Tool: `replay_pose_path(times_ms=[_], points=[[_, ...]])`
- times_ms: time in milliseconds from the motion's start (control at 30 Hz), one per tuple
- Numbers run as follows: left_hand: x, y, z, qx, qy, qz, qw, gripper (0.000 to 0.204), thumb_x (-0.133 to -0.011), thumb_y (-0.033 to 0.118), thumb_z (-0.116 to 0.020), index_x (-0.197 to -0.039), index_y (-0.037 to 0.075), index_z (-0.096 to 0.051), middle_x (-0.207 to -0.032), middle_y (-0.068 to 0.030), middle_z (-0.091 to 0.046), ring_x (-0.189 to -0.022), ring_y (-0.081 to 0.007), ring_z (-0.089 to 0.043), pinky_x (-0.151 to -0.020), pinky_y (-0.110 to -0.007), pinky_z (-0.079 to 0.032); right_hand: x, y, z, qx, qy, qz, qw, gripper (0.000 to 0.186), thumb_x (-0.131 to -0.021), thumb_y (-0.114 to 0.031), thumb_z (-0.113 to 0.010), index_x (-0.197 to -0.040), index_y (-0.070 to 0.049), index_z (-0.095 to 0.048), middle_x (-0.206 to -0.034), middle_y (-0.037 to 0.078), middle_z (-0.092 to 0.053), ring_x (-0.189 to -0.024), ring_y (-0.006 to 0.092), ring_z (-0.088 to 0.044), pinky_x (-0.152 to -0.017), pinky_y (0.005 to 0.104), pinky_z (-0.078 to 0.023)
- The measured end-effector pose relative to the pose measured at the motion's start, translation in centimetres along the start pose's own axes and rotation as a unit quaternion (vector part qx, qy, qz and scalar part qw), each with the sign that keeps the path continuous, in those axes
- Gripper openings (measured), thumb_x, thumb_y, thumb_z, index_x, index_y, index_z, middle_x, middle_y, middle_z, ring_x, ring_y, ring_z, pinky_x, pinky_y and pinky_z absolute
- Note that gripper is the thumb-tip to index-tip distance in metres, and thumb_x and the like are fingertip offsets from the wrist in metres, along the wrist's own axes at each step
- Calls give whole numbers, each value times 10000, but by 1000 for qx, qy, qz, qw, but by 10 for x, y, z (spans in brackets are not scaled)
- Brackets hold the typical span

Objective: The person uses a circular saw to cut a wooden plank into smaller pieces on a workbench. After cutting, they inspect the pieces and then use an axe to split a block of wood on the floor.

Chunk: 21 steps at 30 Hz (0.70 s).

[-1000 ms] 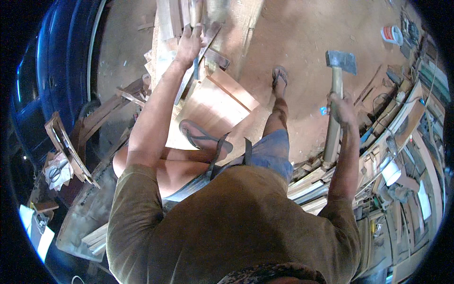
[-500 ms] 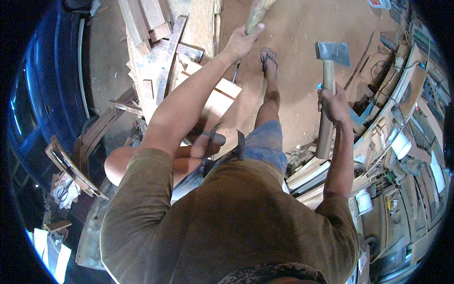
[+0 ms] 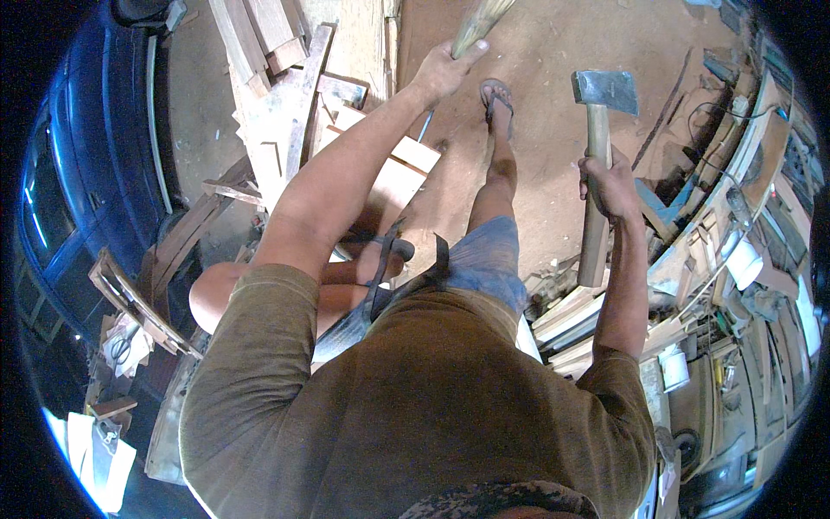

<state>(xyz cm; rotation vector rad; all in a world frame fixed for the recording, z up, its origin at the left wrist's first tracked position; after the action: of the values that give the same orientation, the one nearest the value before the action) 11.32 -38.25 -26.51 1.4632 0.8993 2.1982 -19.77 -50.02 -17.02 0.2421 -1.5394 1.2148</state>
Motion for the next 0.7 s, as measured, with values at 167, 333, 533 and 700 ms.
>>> replay_pose_path(times_ms=[167,333,533,700], points=[[-3,-11,1,3,21,9,1000,635,-898,677,-659,-859,44,-635,-708,-32,-569,-694,-140,-541,-645,-347,-470,-1,-1,1,-11,-5,22,1000,175,-871,-134,-638,-977,-9,-576,-720,63,-579,-534,161,-589,-473,317,-505],[-10,-18,3,-2,63,-21,998,578,-909,656,-666,-729,114,-573,-599,24,-472,-560,-102,-453,-516,-324,-401,-6,-42,22,-20,26,40,999,185,-888,-148,-637,-1004,-14,-585,-724,60,-580,-543,158,-585,-496,310,-498],[-24,-33,5,21,63,-24,998,601,-896,673,-667,-688,122,-547,-599,23,-498,-490,-103,-445,-452,-311,-393,-2,-118,50,0,80,140,987,206,-921,-183,-618,-1047,-21,-594,-732,37,-582,-581,145,-582,-537,300,-490],[-13,-18,3,-3,33,25,999,695,-868,705,-667,-854,10,-662,-679,-66,-592,-678,-171,-576,-655,-374,-495,9,-157,67,49,114,168,978,223,-902,-200,-631,-1045,-34,-598,-738,30,-582,-583,136,-571,-558,282,-461]])
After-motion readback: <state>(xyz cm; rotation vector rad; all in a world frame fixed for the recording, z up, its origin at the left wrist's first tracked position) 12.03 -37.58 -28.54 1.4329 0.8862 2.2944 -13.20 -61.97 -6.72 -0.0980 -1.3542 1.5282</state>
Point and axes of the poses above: each hand's wrist, its own x-axis away from the middle knuckle, its own z-axis out of the back of the hand, y = z × x, the point moved 3 cm from there along -x, towards the middle knuckle
